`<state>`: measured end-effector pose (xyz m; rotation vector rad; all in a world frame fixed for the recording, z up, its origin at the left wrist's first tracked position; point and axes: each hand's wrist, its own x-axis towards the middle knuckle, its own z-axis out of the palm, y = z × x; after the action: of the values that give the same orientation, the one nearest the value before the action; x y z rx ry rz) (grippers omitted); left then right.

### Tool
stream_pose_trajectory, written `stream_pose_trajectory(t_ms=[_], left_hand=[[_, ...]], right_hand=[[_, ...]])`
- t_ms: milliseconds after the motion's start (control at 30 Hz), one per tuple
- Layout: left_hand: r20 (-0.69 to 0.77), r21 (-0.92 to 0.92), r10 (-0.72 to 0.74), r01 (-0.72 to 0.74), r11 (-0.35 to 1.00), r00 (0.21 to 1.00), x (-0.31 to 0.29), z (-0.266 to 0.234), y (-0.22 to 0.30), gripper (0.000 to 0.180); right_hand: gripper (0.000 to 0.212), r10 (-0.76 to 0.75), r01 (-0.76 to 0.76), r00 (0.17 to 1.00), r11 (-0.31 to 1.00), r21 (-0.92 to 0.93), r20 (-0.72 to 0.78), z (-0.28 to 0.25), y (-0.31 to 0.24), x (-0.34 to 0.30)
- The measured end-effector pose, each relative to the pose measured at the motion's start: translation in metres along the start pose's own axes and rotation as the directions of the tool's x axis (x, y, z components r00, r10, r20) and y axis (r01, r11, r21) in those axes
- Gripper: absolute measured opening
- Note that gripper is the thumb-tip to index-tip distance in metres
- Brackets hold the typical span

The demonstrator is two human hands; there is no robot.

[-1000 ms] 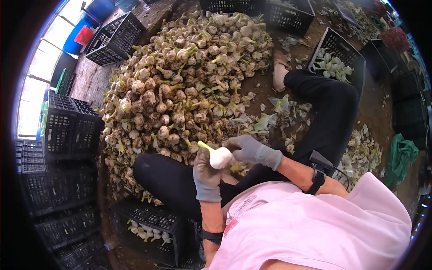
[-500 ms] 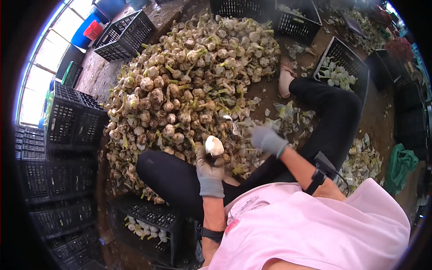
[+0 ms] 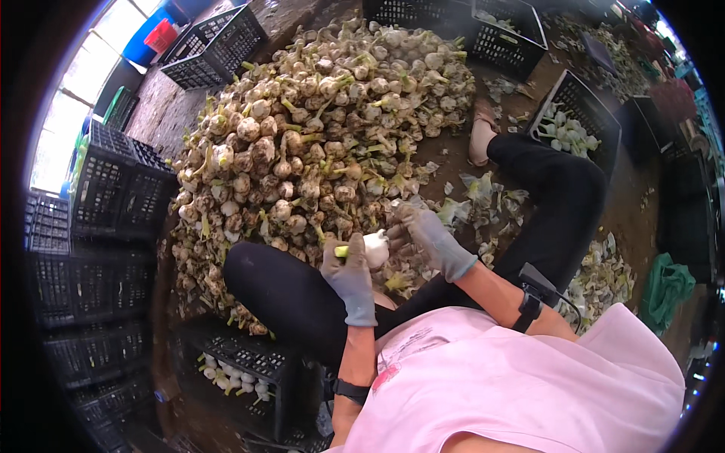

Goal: The person is peeling and cleaning individual garlic bulbs from a large pile on the floor of a warehouse or processing area.

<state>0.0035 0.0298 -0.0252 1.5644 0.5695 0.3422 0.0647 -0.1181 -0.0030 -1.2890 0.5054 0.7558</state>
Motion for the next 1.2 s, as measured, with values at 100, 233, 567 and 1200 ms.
stream_pose_trajectory(t_ms=[100,233,567,1200], left_hand=[[0.015,0.192,0.393,-0.388,0.901,0.920,-0.003,0.007,0.005,0.021],[0.132,0.371,0.551,-0.557,0.743,0.824,-0.006,0.008,0.022,0.024],[0.082,-0.189,-0.103,0.117,0.975,0.991,0.003,0.001,0.009,0.017],[-0.768,0.595,0.482,0.192,0.780,0.421,0.014,-0.205,0.138,0.031]], right_hand=[[0.032,-0.392,0.392,0.918,0.862,-0.321,0.066,-0.006,0.014,0.016],[0.033,-0.612,0.557,0.776,0.548,-0.624,0.154,-0.002,0.020,-0.003],[0.047,-0.160,0.272,0.909,0.928,-0.255,0.385,-0.036,0.034,0.022],[0.040,-0.283,-0.076,0.937,0.405,-0.911,-0.204,-0.025,0.017,0.208]])
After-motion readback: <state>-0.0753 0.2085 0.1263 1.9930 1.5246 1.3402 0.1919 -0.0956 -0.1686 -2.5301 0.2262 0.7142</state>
